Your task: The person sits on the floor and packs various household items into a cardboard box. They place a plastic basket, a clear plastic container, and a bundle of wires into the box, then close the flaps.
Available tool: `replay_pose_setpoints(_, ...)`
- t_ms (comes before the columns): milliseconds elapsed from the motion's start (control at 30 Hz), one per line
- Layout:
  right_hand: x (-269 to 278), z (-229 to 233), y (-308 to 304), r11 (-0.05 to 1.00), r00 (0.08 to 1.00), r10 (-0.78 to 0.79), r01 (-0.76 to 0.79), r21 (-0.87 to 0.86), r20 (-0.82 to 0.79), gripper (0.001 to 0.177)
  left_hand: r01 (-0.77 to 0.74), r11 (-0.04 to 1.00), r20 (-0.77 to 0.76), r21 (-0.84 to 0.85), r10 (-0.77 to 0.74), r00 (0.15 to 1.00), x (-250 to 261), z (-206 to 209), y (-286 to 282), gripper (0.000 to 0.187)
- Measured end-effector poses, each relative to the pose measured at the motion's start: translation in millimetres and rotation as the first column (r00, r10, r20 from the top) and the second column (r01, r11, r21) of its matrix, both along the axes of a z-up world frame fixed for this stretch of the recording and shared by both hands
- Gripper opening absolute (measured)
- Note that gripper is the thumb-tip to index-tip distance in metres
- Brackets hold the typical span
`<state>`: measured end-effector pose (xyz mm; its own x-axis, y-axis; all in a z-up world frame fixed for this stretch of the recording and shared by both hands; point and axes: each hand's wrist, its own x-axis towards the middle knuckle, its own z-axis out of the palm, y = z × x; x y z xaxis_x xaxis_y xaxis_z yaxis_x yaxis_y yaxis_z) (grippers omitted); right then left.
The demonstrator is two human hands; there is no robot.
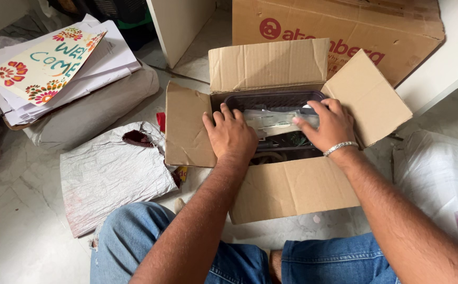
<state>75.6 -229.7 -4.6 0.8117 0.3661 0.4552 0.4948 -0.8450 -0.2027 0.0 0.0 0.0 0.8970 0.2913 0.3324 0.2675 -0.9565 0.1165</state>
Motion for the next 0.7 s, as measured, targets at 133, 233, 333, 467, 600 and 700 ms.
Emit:
replay_pose_setpoints(133, 9, -3, -6, 0.99, 0.987, 0.043, -0.064, -0.129, -0.157, 0.061, 0.017, 0.997, -0.088, -0.082, -0.024, 0.996, -7, 17, -1, 0.053)
replay_pose_setpoints(233, 6, -5, -5, 0.987, 0.985, -0.011, -0.018, -0.163, -0.171, 0.044, 0.035, 0.995, -0.116, -0.095, -0.046, 0.992, -12, 26, -3, 0.055)
replay_pose_setpoints(333, -1, -5, -3, 0.98, 1.0, 0.008, -0.003, -0.197, 0.025, 0.04, 0.021, 0.992, -0.107, -0.122, -0.034, 0.994, -9, 24, 0, 0.054)
replay_pose_setpoints(467, -9, 6, -1, 0.959, 0.92, 0.095, 0.017, -0.282, 0.38, 0.044, -0.013, 0.988, -0.118, -0.156, -0.005, 0.993, -2, 14, 5, 0.053)
replay_pose_setpoints(600, -12, 13, -2, 0.956, 0.923, 0.122, -0.011, -0.294, 0.364, 0.048, -0.037, 0.984, -0.104, -0.174, 0.019, 0.994, 1, 13, 4, 0.051)
replay_pose_setpoints(700, -12, 10, -3, 0.961, 0.937, 0.081, 0.017, -0.275, 0.341, 0.048, -0.048, 0.983, -0.124, -0.179, 0.026, 0.992, -3, 23, 4, 0.055)
